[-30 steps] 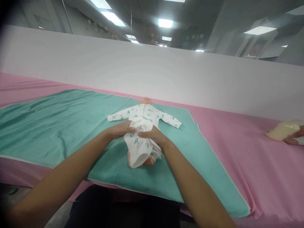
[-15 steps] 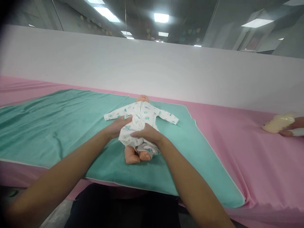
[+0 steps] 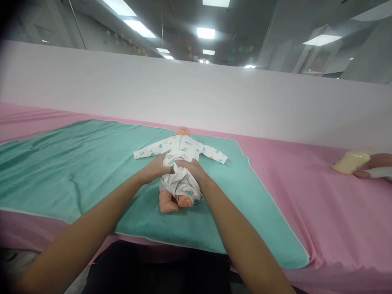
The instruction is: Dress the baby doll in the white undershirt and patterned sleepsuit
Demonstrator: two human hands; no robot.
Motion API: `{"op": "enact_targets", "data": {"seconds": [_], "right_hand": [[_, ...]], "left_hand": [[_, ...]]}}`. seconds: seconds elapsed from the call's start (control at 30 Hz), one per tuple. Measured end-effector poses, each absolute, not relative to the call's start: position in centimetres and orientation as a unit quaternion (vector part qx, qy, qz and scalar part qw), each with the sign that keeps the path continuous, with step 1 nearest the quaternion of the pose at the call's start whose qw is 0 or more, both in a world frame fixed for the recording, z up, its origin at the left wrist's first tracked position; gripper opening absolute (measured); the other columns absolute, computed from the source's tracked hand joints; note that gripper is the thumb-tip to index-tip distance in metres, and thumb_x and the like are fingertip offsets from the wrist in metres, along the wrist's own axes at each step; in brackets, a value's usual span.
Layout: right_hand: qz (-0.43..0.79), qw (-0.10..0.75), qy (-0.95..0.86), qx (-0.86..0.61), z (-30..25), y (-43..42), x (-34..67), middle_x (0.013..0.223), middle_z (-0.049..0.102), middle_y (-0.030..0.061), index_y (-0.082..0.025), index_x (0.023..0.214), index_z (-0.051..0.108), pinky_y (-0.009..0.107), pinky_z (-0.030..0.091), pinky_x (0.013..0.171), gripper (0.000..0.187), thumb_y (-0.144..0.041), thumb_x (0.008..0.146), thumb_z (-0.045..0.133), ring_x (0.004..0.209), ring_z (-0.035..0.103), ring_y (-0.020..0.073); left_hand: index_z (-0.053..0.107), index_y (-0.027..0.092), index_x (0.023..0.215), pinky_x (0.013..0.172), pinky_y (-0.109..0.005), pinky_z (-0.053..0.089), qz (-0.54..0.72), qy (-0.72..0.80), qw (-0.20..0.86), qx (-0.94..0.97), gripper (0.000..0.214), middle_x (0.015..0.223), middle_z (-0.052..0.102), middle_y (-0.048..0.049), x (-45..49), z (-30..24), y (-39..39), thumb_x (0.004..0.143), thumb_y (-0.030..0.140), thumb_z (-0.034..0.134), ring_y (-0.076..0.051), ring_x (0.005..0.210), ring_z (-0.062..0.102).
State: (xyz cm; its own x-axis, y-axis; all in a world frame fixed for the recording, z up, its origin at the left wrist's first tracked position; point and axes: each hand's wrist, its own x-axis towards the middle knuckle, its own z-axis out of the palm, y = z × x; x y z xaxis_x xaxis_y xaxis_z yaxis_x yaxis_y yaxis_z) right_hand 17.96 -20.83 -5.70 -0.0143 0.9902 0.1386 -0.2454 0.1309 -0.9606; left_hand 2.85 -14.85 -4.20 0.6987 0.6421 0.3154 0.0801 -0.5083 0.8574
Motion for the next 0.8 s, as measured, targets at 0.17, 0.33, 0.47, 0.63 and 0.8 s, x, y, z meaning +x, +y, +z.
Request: {"op": "enact_targets", "data": {"seconds": [0.17, 0.33, 0.47, 0.63, 0.8], "right_hand": [[0.437, 0.504, -0.609, -0.428, -5.7, -21.0, 18.1, 0.107, 0.063, 0.0043, -0.018, 0.110, 0.059, 0.038, 0.039, 0.094, 0.055, -0.033, 0.060, 0.074, 0.103, 0.054, 0.0226], [0.385, 0.425, -0.691, -0.440, -5.2, -21.6, 18.2, 0.117, 0.057, 0.0047, -0.019, 0.120, 0.052, 0.039, 0.036, 0.098, 0.066, -0.027, 0.058, 0.075, 0.110, 0.049, 0.0234], [0.344, 0.407, -0.711, -0.459, -5.2, -22.0, 18.0, 0.109, 0.061, 0.0047, -0.018, 0.108, 0.058, 0.037, 0.041, 0.089, 0.047, -0.023, 0.063, 0.068, 0.102, 0.054, 0.0231], [0.270, 0.350, -0.773, -0.454, -5.6, -22.1, 17.5, 0.088, 0.065, 0.0021, -0.017, 0.087, 0.063, 0.029, 0.043, 0.071, 0.021, -0.023, 0.067, 0.059, 0.081, 0.056, 0.0185], [0.159, 0.209, -0.837, -0.480, -5.9, -22.6, 17.9, 0.072, 0.062, 0.0002, -0.017, 0.071, 0.060, 0.024, 0.032, 0.053, 0.025, -0.035, 0.057, 0.069, 0.062, 0.050, 0.0144]], "left_hand": [[0.041, 0.018, 0.119, 0.087, -0.034, 0.041, 0.399, 0.320, 0.282, 0.812, 0.059, 0.113, 0.054, -0.0079, 3.0, -5.8, -15.5, 0.062, 0.013, 0.056, -0.024, 0.101, 0.052], [0.032, 0.019, 0.129, 0.089, -0.034, 0.039, 0.386, 0.353, 0.160, 0.837, 0.063, 0.128, 0.043, -0.0132, 3.1, -6.3, -17.6, 0.069, 0.009, 0.047, -0.025, 0.111, 0.048], [0.043, 0.014, 0.119, 0.083, -0.037, 0.042, 0.355, 0.407, 0.200, 0.817, 0.048, 0.112, 0.055, -0.0148, 2.8, -5.4, -18.8, 0.071, 0.013, 0.048, -0.027, 0.101, 0.054], [0.051, 0.022, 0.114, 0.090, -0.037, 0.039, 0.254, 0.368, 0.335, 0.829, 0.053, 0.113, 0.059, -0.0088, 0.2, -4.7, -22.2, 0.063, 0.010, 0.051, -0.027, 0.105, 0.053], [0.052, 0.023, 0.114, 0.086, -0.038, 0.041, 0.256, 0.420, 0.378, 0.784, 0.048, 0.105, 0.062, -0.0086, -1.3, -6.6, -25.9, 0.066, 0.018, 0.053, -0.028, 0.098, 0.056]]}}
